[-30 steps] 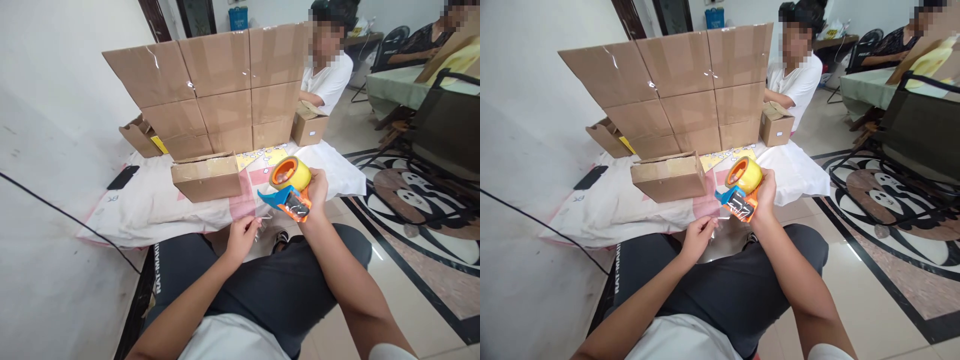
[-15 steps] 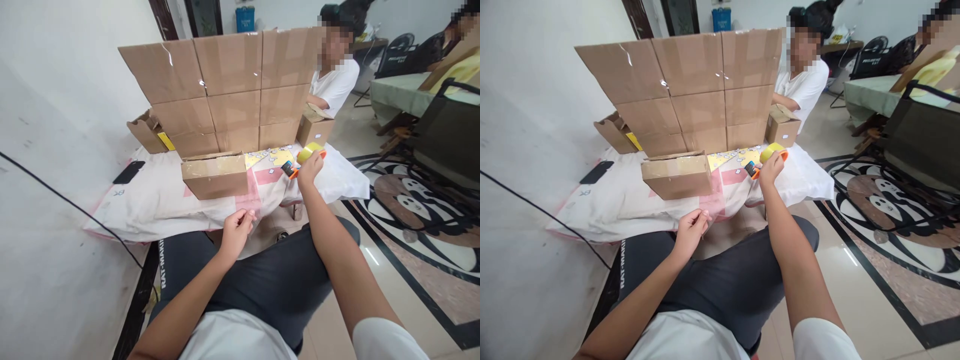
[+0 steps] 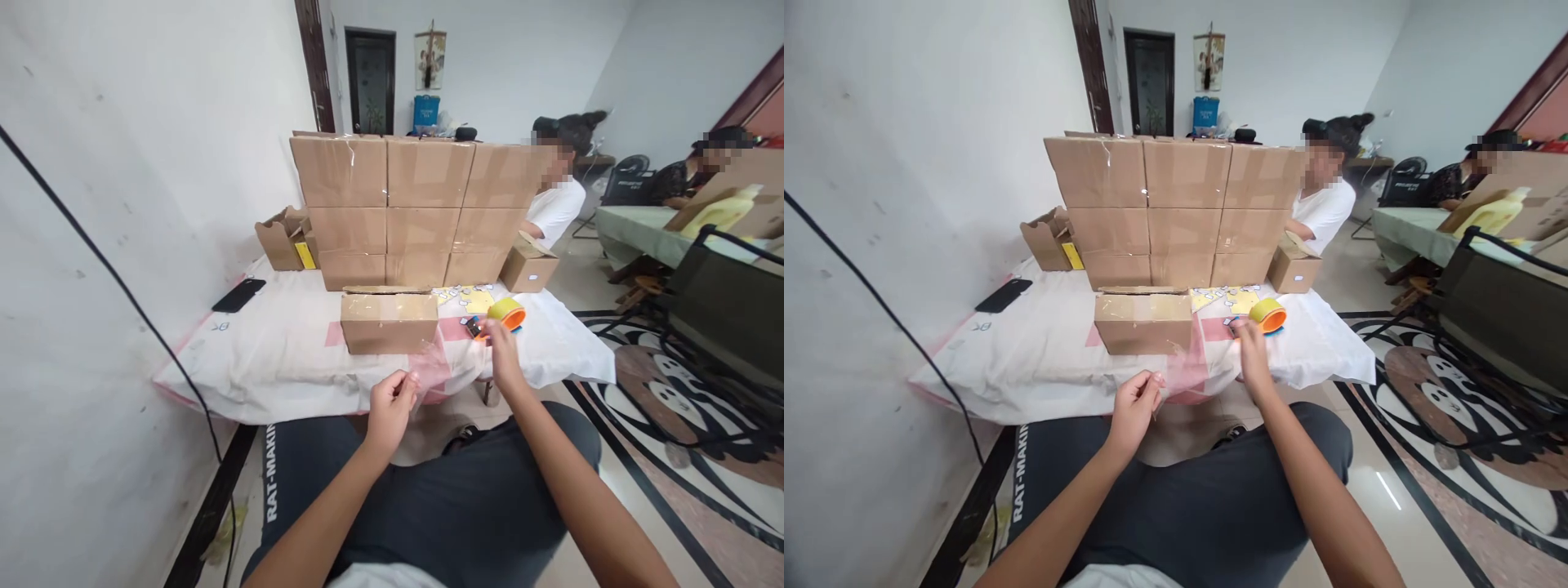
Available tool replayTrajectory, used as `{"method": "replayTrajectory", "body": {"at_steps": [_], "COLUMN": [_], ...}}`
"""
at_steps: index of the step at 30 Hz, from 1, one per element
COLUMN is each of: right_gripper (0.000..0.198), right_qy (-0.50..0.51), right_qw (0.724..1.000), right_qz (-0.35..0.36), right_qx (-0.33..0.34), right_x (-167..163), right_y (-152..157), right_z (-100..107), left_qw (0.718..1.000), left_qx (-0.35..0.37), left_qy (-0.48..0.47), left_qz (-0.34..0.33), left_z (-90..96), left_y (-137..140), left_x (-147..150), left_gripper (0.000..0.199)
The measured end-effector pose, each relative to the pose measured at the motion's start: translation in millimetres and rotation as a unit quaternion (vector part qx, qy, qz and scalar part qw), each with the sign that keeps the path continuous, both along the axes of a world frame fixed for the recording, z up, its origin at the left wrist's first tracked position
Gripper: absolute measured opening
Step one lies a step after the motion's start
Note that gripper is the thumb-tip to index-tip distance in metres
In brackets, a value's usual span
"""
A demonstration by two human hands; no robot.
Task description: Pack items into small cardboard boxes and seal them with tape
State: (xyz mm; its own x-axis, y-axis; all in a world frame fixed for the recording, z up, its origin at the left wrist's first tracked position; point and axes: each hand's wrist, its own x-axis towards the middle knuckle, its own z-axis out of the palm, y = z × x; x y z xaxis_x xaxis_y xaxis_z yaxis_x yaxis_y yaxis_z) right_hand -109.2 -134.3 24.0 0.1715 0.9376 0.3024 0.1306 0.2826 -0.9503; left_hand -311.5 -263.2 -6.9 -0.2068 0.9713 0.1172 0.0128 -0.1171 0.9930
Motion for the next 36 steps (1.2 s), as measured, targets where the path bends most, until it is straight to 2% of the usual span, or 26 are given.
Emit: {"method": "replayTrajectory", "body": {"at_steps": [1, 2, 3, 5, 7, 10, 14, 19, 21, 24, 27, 29, 32, 34, 36], "right_gripper": [0.039, 0.038, 0.035, 0.027, 0.019, 0.007, 0.012, 0.009, 0.015, 0.016, 0.016, 0.019, 0.026, 0.03, 0.034], "right_qy": [-0.051, -0.099, -0.141, -0.191, -0.228, -0.302, -0.354, -0.366, -0.382, -0.393, -0.335, -0.259, -0.197, -0.205, -0.202], "right_qw": [0.995, 0.984, 0.972, 0.959, 0.951, 0.934, 0.918, 0.91, 0.901, 0.89, 0.903, 0.927, 0.946, 0.941, 0.928], "right_qz": [0.085, 0.141, 0.178, 0.204, 0.204, 0.176, 0.148, 0.152, 0.152, 0.164, 0.178, 0.153, 0.121, 0.187, 0.281], "right_qx": [0.032, 0.053, 0.053, 0.043, 0.044, 0.079, 0.101, 0.12, 0.134, 0.163, 0.202, 0.224, 0.229, 0.195, 0.137], "right_x": [-11, -22, -34, -55, -71, -86, -94, -94, -94, -97, -100, -98, -86, -77, -72], "right_y": [-16, -31, -44, -60, -68, -73, -84, -95, -95, -93, -86, -76, -53, -36, -19], "right_z": [9, 18, 27, 44, 56, 65, 68, 73, 76, 78, 80, 88, 117, 143, 164], "left_qw": [1.0, 1.0, 1.0, 1.0, 1.0, 0.998, 0.989, 0.984, 0.989, 0.996, 0.997, 0.997, 0.986, 0.962, 0.922], "left_qx": [0.001, 0.003, 0.005, 0.011, 0.019, 0.056, 0.113, 0.122, 0.1, 0.06, 0.032, 0.001, -0.013, 0.038, 0.122], "left_qy": [0.0, -0.002, -0.005, -0.011, -0.009, 0.026, 0.08, 0.107, 0.097, 0.055, 0.051, 0.075, 0.142, 0.214, 0.309], "left_qz": [-0.001, -0.002, -0.003, -0.002, 0.003, 0.023, 0.061, 0.07, 0.051, -0.021, -0.057, -0.023, 0.09, 0.166, 0.2], "left_z": [-1.9, -3.4, -4.5, -5.8, -6.8, -9.4, -14.0, -11.9, -6.2, 5.9, 13.3, 11.7, 5.2, 6.4, 15.3], "left_y": [0, 1, 1, 2, 1, -1, -5, -10, -8, 3, 16, 22, 25, 28, 35], "left_x": [-2, -3, -4, -6, -8, -15, -25, -28, -30, -42, -71, -98, -137, -154, -159], "left_gripper": [0.048, 0.048, 0.048, 0.047, 0.046, 0.045, 0.044, 0.043, 0.043, 0.044, 0.038, 0.04, 0.042, 0.038, 0.034]}}
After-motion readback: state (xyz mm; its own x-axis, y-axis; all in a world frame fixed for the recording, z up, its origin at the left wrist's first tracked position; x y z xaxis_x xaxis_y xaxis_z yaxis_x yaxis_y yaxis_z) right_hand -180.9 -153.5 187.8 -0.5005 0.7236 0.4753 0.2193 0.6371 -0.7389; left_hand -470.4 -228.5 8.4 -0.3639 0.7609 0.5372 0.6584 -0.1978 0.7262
